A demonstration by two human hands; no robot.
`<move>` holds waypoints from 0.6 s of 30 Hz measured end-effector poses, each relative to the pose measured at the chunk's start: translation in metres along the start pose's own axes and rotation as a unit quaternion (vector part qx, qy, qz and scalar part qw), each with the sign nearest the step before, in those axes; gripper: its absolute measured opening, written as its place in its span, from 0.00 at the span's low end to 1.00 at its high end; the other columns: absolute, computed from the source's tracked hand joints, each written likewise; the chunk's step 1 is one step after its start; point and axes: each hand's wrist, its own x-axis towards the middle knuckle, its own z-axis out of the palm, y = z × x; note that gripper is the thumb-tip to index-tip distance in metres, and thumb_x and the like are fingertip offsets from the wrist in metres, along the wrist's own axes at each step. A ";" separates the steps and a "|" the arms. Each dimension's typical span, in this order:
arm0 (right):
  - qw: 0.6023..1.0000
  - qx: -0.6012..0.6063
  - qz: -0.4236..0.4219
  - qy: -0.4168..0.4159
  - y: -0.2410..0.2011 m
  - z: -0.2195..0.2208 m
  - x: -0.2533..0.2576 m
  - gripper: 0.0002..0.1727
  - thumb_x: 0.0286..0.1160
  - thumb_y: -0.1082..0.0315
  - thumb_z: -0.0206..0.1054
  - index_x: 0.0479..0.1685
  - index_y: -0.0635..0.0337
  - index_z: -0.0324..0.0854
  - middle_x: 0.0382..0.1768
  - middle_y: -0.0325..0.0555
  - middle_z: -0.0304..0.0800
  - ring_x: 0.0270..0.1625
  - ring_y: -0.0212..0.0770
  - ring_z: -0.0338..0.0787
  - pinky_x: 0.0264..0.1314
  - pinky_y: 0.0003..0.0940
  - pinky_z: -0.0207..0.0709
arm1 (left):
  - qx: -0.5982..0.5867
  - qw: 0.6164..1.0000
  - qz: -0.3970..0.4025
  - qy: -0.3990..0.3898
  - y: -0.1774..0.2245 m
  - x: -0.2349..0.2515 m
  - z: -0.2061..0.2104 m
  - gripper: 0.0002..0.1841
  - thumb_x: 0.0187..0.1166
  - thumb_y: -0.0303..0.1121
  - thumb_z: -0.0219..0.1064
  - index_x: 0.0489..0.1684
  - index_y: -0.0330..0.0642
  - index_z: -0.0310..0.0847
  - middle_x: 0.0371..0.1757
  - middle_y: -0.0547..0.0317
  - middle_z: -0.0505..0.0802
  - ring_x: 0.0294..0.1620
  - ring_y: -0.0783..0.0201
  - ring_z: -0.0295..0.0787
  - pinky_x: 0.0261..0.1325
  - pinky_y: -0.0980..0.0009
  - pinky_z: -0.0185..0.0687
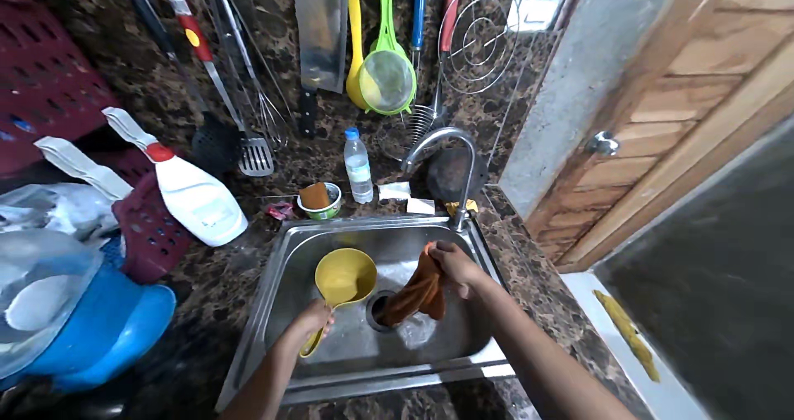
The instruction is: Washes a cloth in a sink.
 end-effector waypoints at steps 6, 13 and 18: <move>0.997 0.056 -0.045 -0.005 -0.019 0.008 -0.009 0.13 0.96 0.65 0.44 0.60 0.62 0.70 0.36 0.46 0.78 0.33 0.37 0.82 0.38 0.35 0.80 | 0.196 0.974 0.024 0.115 -0.007 0.012 0.002 0.23 0.90 0.34 0.55 0.77 0.27 0.69 0.69 0.34 0.85 0.64 0.48 0.86 0.68 0.51 0.80; 0.991 0.110 -0.077 -0.028 -0.045 0.030 -0.037 0.15 0.97 0.61 0.41 0.55 0.59 0.71 0.32 0.42 0.79 0.29 0.32 0.81 0.33 0.30 0.79 | 0.180 0.949 0.256 0.046 0.054 -0.040 0.075 0.54 0.59 0.37 0.86 0.90 0.37 0.56 0.86 0.35 0.68 0.86 0.41 0.66 0.85 0.49 0.64; 0.973 0.211 -0.071 0.061 -0.040 -0.007 -0.027 0.16 0.96 0.59 0.41 0.61 0.56 0.71 0.37 0.44 0.85 0.36 0.38 0.88 0.38 0.37 0.83 | -0.192 0.950 0.246 -0.006 0.066 -0.031 0.113 0.23 0.80 0.19 0.65 0.73 0.27 0.69 0.60 0.40 0.85 0.55 0.59 0.84 0.59 0.64 0.83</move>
